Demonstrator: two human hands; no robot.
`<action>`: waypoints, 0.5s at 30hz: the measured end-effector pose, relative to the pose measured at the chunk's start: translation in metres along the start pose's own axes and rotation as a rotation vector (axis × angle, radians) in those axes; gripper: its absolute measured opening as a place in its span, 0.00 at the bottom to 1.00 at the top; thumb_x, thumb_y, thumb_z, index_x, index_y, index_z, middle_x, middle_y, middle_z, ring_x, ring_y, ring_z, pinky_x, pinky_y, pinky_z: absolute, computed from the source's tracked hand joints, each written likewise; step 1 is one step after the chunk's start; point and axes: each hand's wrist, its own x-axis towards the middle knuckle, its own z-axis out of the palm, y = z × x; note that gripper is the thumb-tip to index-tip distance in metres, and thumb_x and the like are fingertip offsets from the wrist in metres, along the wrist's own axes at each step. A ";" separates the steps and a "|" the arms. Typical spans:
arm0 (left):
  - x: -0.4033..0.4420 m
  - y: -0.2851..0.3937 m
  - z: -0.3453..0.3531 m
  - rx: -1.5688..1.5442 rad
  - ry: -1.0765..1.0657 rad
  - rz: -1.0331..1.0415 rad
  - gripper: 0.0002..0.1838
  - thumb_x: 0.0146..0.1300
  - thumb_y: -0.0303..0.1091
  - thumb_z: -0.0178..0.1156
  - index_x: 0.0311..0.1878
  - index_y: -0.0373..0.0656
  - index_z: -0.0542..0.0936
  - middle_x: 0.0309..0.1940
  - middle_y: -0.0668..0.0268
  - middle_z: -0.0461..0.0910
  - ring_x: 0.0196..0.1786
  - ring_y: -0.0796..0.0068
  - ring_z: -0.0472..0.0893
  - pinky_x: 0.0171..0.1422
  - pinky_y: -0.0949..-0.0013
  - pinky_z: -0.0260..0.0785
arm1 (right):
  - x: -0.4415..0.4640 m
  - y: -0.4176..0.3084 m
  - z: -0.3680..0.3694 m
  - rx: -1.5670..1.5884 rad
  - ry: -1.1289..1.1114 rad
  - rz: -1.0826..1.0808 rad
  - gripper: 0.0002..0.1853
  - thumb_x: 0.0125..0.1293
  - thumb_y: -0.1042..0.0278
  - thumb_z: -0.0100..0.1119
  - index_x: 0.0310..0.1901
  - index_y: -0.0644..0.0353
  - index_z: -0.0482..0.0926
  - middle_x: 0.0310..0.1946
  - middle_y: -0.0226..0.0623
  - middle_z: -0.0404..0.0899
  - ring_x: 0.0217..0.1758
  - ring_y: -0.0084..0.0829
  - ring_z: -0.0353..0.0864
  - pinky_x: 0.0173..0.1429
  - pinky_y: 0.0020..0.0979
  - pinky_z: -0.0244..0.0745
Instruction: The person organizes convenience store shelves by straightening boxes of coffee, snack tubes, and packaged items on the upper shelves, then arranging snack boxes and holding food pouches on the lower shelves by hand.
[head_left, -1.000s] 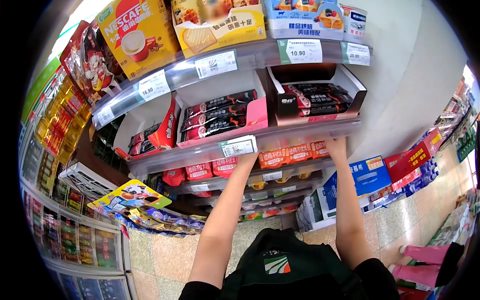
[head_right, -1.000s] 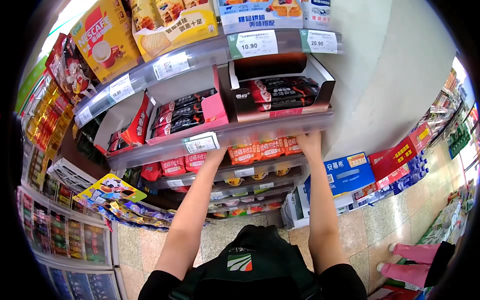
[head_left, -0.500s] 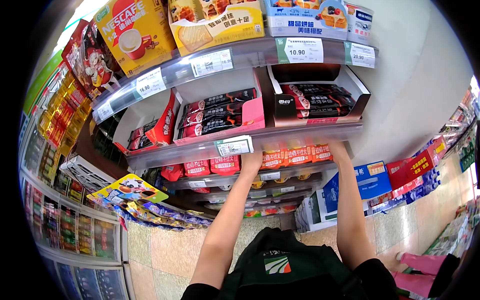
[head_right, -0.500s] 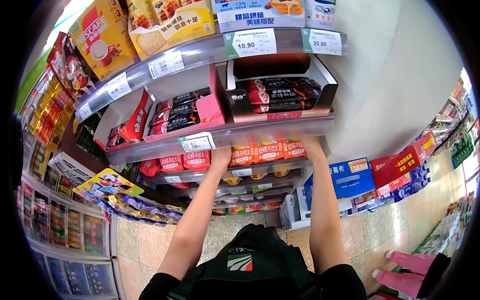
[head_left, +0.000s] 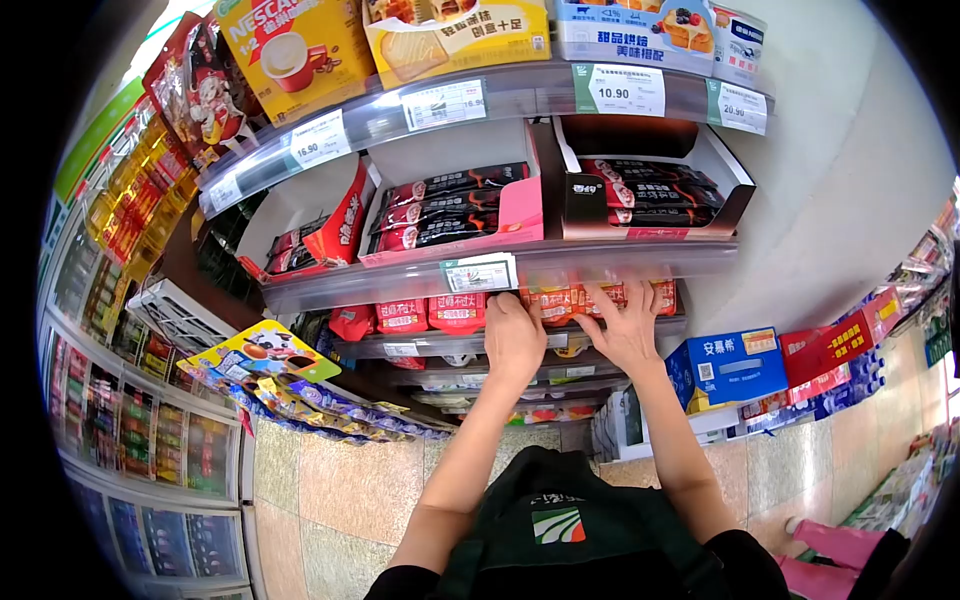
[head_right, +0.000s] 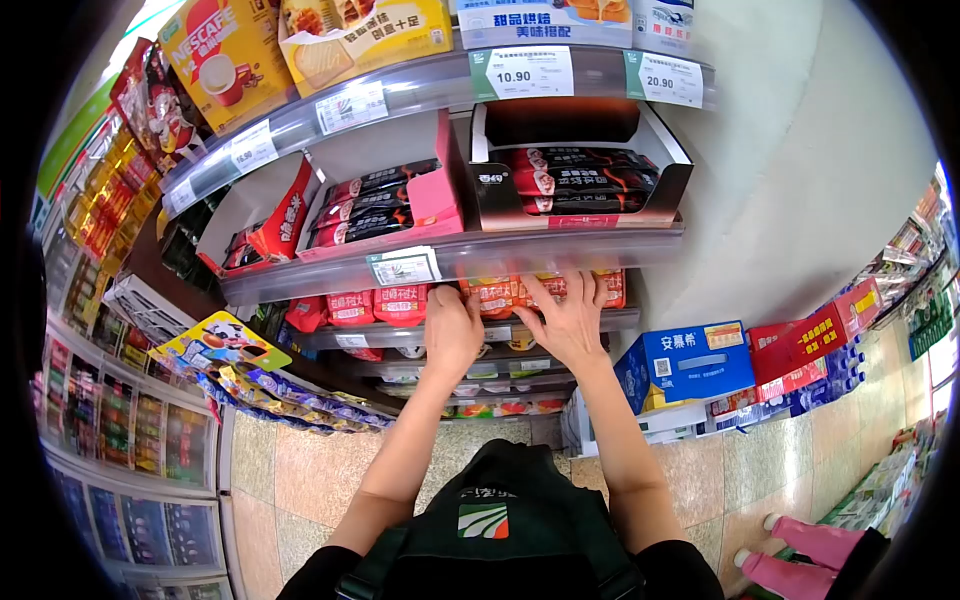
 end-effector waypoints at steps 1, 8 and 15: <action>-0.001 -0.003 0.003 0.002 0.004 0.001 0.12 0.56 0.31 0.61 0.31 0.34 0.70 0.33 0.48 0.71 0.36 0.45 0.72 0.41 0.50 0.65 | -0.002 0.002 0.002 -0.012 -0.040 0.026 0.25 0.53 0.49 0.63 0.52 0.46 0.75 0.52 0.50 0.62 0.56 0.51 0.59 0.59 0.55 0.50; 0.001 -0.019 0.014 -0.021 -0.095 0.002 0.08 0.55 0.26 0.60 0.32 0.33 0.71 0.31 0.47 0.75 0.36 0.47 0.73 0.43 0.53 0.65 | 0.001 -0.011 0.001 -0.072 -0.005 0.062 0.21 0.54 0.57 0.61 0.51 0.49 0.75 0.53 0.50 0.62 0.57 0.51 0.58 0.59 0.52 0.49; 0.015 -0.028 0.006 -0.151 -0.155 -0.037 0.08 0.53 0.20 0.56 0.37 0.33 0.71 0.34 0.46 0.75 0.39 0.45 0.75 0.44 0.50 0.67 | 0.001 -0.012 0.002 -0.066 -0.024 0.074 0.20 0.54 0.60 0.60 0.51 0.49 0.76 0.54 0.50 0.62 0.58 0.52 0.57 0.60 0.54 0.48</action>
